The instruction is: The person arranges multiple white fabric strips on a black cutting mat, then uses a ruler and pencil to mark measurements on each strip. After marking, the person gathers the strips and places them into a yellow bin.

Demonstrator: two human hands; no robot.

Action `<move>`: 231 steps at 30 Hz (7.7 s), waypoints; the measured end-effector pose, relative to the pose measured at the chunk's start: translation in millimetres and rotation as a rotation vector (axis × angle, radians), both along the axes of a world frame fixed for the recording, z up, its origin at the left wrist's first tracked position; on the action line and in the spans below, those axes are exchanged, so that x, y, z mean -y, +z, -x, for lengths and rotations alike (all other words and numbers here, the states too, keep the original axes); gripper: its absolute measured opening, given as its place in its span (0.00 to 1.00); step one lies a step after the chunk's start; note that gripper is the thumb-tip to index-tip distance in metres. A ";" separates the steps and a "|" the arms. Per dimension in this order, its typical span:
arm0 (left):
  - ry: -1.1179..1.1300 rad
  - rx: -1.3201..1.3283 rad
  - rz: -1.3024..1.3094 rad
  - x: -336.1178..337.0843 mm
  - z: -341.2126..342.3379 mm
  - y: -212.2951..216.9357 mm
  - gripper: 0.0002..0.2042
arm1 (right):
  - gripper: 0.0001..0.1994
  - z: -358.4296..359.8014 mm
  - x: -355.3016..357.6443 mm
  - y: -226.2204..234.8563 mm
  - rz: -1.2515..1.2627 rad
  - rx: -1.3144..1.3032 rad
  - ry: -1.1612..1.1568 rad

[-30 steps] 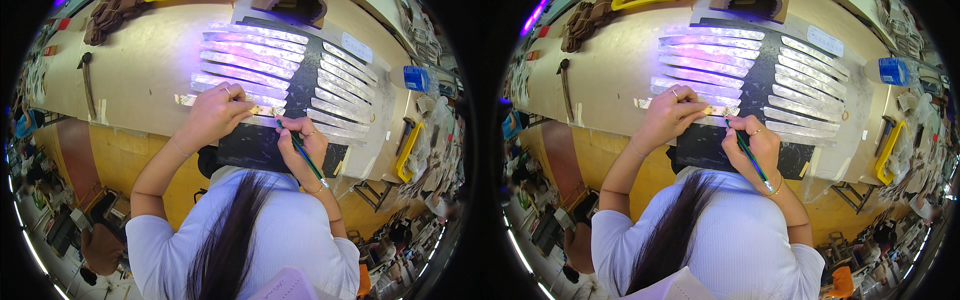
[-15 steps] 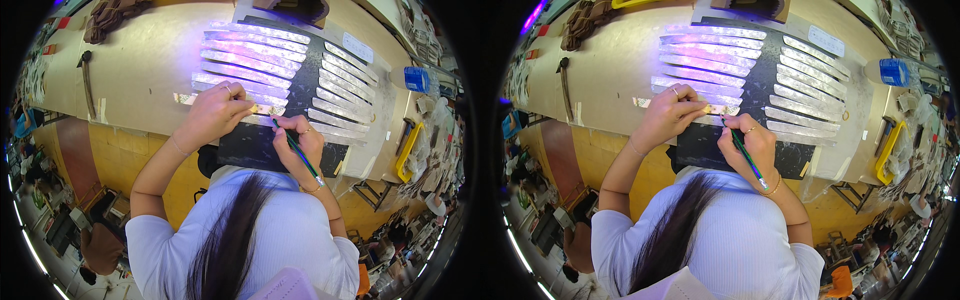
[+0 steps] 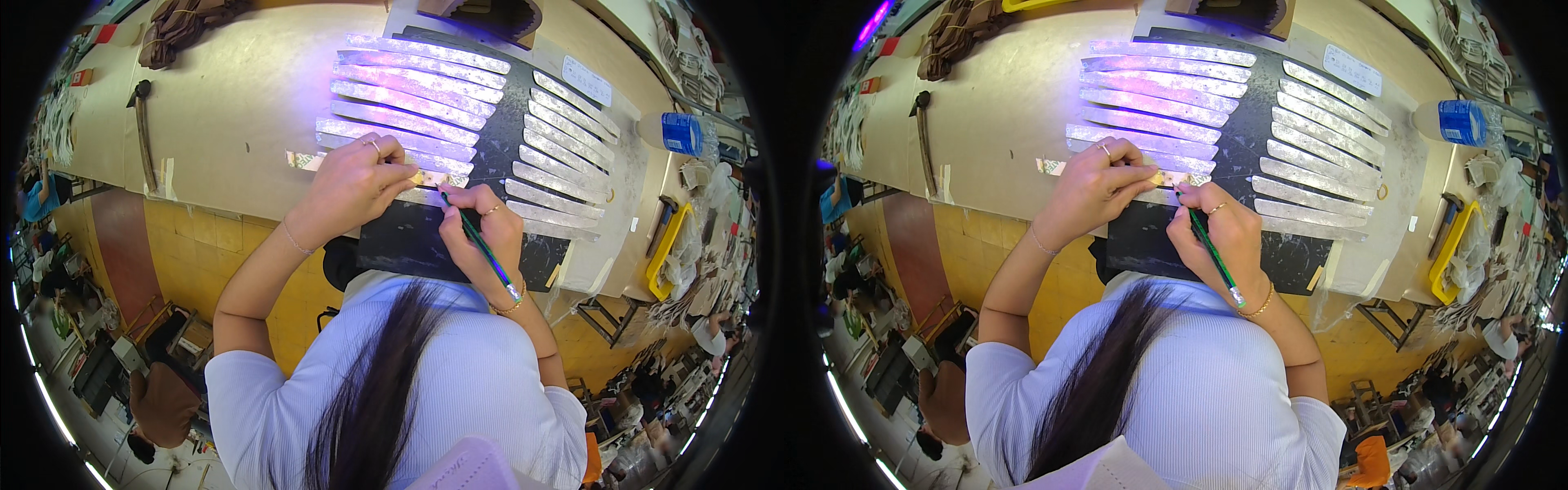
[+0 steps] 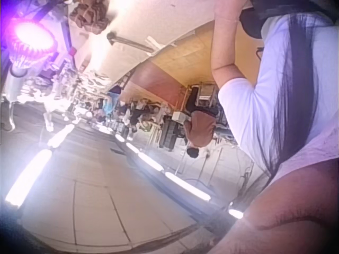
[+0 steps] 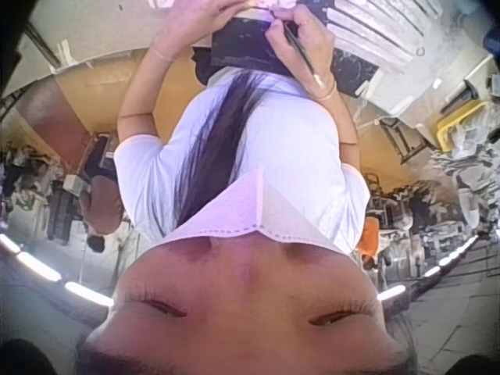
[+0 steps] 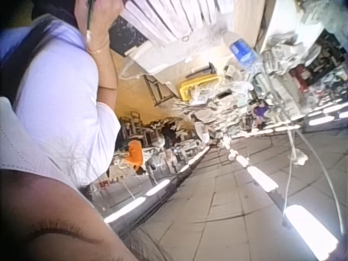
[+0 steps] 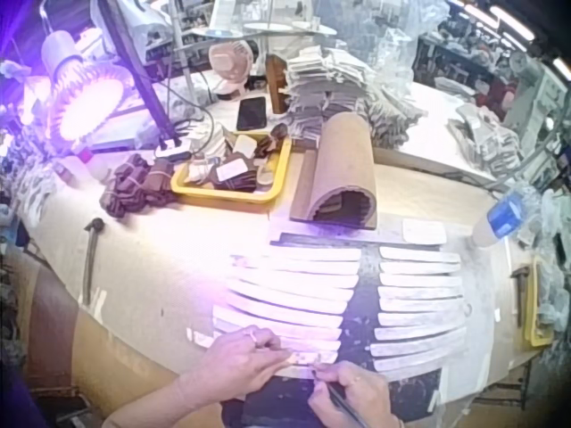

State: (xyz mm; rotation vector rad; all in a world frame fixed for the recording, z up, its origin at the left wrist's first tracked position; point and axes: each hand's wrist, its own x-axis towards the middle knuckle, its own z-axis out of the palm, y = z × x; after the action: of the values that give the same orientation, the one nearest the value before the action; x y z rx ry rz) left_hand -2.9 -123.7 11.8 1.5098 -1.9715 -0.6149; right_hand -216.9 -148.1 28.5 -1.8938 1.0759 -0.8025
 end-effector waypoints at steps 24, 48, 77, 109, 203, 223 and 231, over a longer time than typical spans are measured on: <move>0.000 0.043 0.037 2.0 3.4 3.7 0.04 | 0.07 -21.3 15.3 8.9 0.081 -0.258 0.095; -0.005 0.057 -0.024 18.6 -5.0 4.8 0.09 | 0.07 12.3 20.6 8.9 0.116 0.117 -0.081; 0.001 0.109 0.005 19.8 1.4 7.0 0.05 | 0.07 -19.4 31.0 8.6 0.017 -0.202 0.124; 0.040 0.024 -0.009 30.0 -3.5 4.5 0.10 | 0.05 15.0 40.7 16.9 -0.235 0.102 -0.180; 0.047 0.036 0.056 47.8 -9.9 -3.3 0.09 | 0.12 5.8 67.1 18.5 -0.148 0.069 -0.225; 0.028 0.053 0.037 51.9 -10.3 -7.2 0.08 | 0.12 3.3 57.8 7.7 -0.180 0.078 -0.197; 0.032 0.050 0.029 51.8 -10.0 -5.1 0.08 | 0.12 -13.5 65.9 11.4 -0.104 -0.031 -0.122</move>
State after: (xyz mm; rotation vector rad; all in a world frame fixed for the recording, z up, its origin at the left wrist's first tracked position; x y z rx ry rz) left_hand 7.1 -175.6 6.7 1.5508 -1.9810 -0.5378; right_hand -203.4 -214.0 39.9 -1.7723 1.2379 -0.7724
